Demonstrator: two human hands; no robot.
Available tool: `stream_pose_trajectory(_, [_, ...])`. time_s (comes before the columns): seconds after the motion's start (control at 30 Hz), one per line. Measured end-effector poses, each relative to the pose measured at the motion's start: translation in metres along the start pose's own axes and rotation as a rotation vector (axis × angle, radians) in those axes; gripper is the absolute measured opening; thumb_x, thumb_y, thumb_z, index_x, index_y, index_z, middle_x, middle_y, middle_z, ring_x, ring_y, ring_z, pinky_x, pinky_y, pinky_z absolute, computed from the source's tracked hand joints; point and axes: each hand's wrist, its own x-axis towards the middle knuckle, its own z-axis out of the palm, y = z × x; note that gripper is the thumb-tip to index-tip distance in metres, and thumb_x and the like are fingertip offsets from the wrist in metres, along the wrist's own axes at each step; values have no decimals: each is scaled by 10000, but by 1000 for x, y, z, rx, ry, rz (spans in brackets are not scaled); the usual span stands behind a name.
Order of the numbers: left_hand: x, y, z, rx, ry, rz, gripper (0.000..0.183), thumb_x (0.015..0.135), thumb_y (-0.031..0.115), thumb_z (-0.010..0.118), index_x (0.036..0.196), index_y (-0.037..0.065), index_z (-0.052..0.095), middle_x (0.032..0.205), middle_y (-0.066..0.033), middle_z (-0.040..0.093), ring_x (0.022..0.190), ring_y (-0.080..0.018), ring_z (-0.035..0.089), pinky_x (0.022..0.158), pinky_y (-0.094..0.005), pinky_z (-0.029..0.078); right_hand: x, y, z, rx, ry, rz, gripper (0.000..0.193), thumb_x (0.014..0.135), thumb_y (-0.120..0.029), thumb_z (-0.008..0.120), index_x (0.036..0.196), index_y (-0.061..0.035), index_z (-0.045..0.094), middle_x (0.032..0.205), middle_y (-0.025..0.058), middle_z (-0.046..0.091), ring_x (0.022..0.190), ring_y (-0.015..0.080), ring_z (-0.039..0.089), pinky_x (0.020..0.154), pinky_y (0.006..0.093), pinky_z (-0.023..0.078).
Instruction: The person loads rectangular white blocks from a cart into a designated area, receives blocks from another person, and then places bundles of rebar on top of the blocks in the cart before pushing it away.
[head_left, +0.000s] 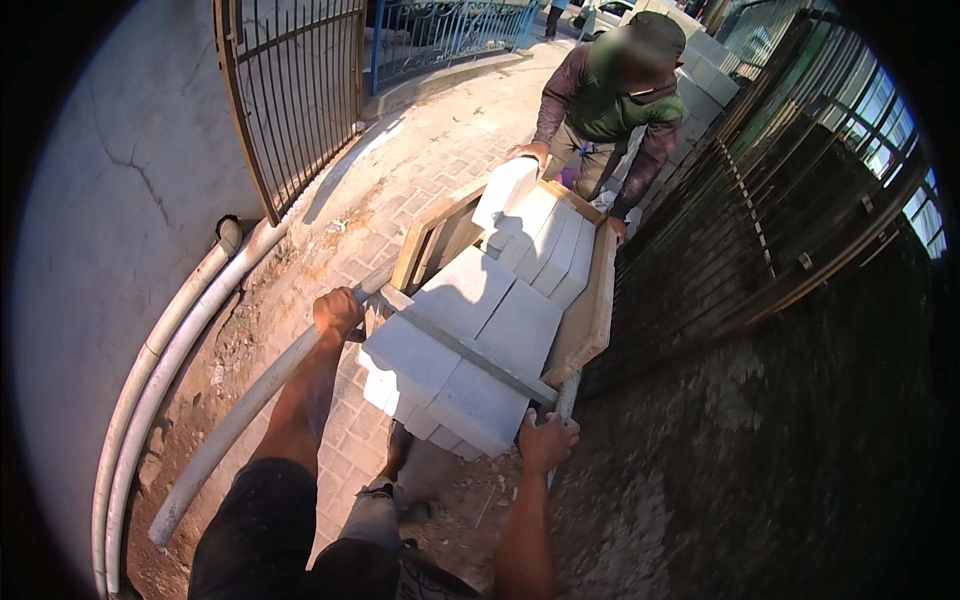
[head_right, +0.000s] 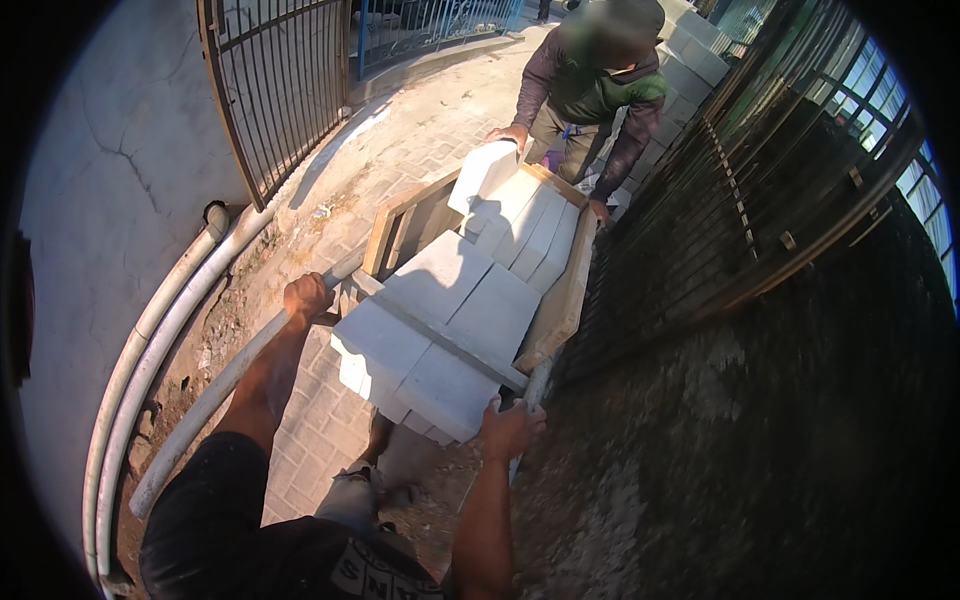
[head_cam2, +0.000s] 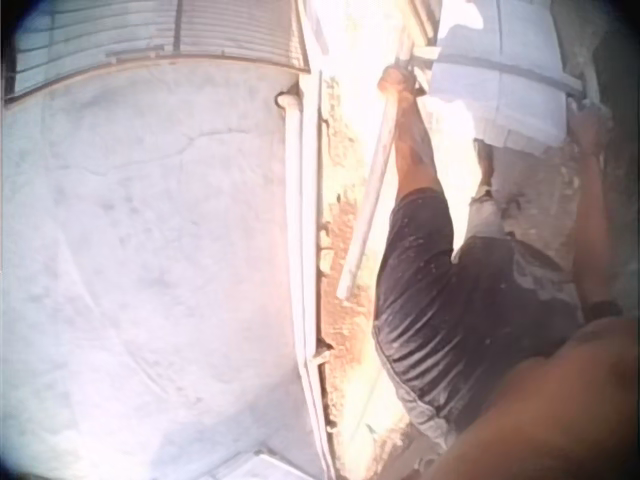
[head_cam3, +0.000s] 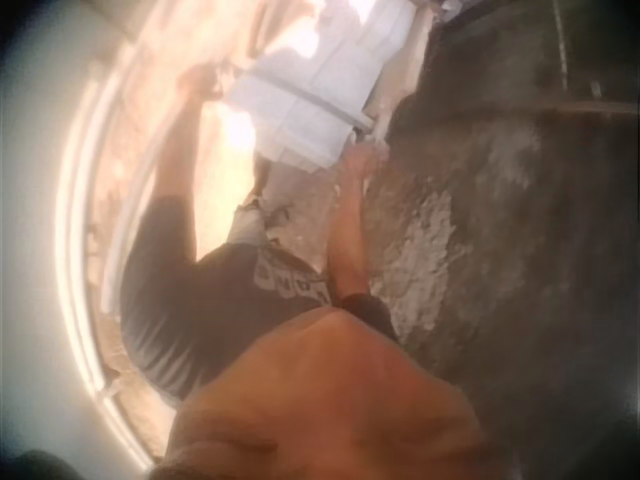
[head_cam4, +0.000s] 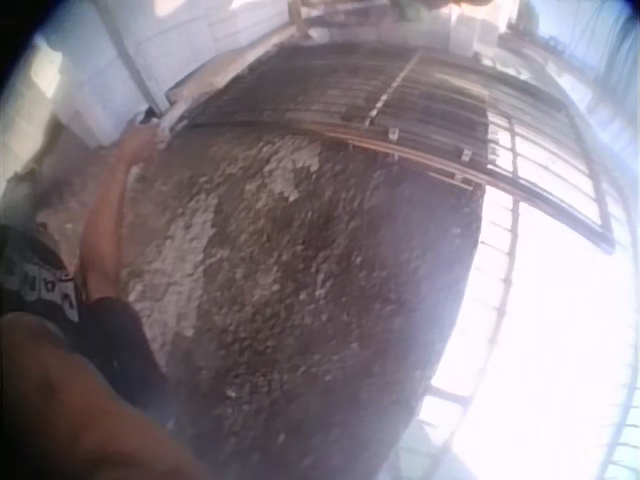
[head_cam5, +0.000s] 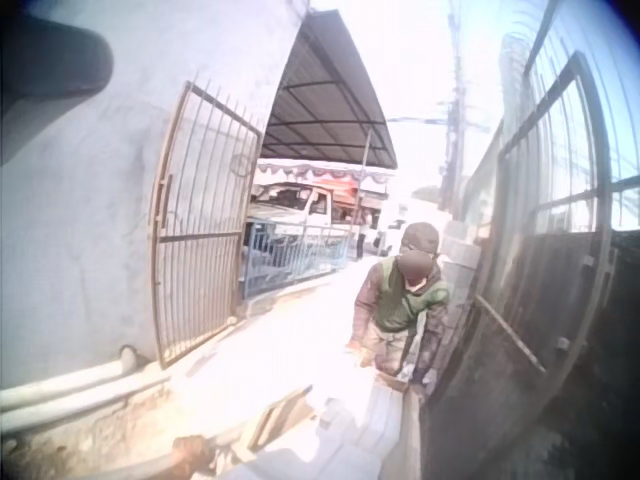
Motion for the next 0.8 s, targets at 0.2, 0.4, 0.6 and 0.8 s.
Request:
stream_pose_trajectory(0.2, [2, -5, 8, -14, 43, -5, 300, 902, 339, 571, 992, 88, 708, 890, -103, 751, 773, -253, 751, 656, -379, 576, 0, -2, -2, -48, 1, -12, 427, 805, -477, 770, 1081, -153, 730, 1269, 129, 534, 1164, 351, 537, 913, 487, 504])
stream_pose_trajectory(0.4, [1, 3, 8, 27, 12, 10, 354, 886, 397, 618, 1010, 79, 709, 931, -103, 747, 841, -240, 747, 707, -379, 577, 3, 12, 11, -8, 117, -75, 422, 802, -452, 782, 1053, -117, 738, 1262, 147, 530, 1138, 362, 540, 932, 485, 496])
stream_pose_trajectory(0.6, [1, -3, 10, 7, -22, -25, 363, 878, 414, 629, 1006, 84, 708, 935, -95, 747, 832, -244, 746, 732, -369, 580, -2, 1, 2, 58, 42, -29, 406, 811, -407, 787, 1047, -81, 730, 1267, 162, 519, 1165, 376, 522, 951, 495, 493])
stream_pose_trajectory(0.8, [1, 4, 6, 9, 70, 25, 328, 873, 381, 614, 952, 76, 706, 835, -108, 737, 761, -253, 742, 665, -378, 568, 0, -1, -10, 87, -44, 28, 461, 822, -423, 779, 1100, -60, 728, 1345, 203, 474, 1231, 382, 484, 975, 502, 488])
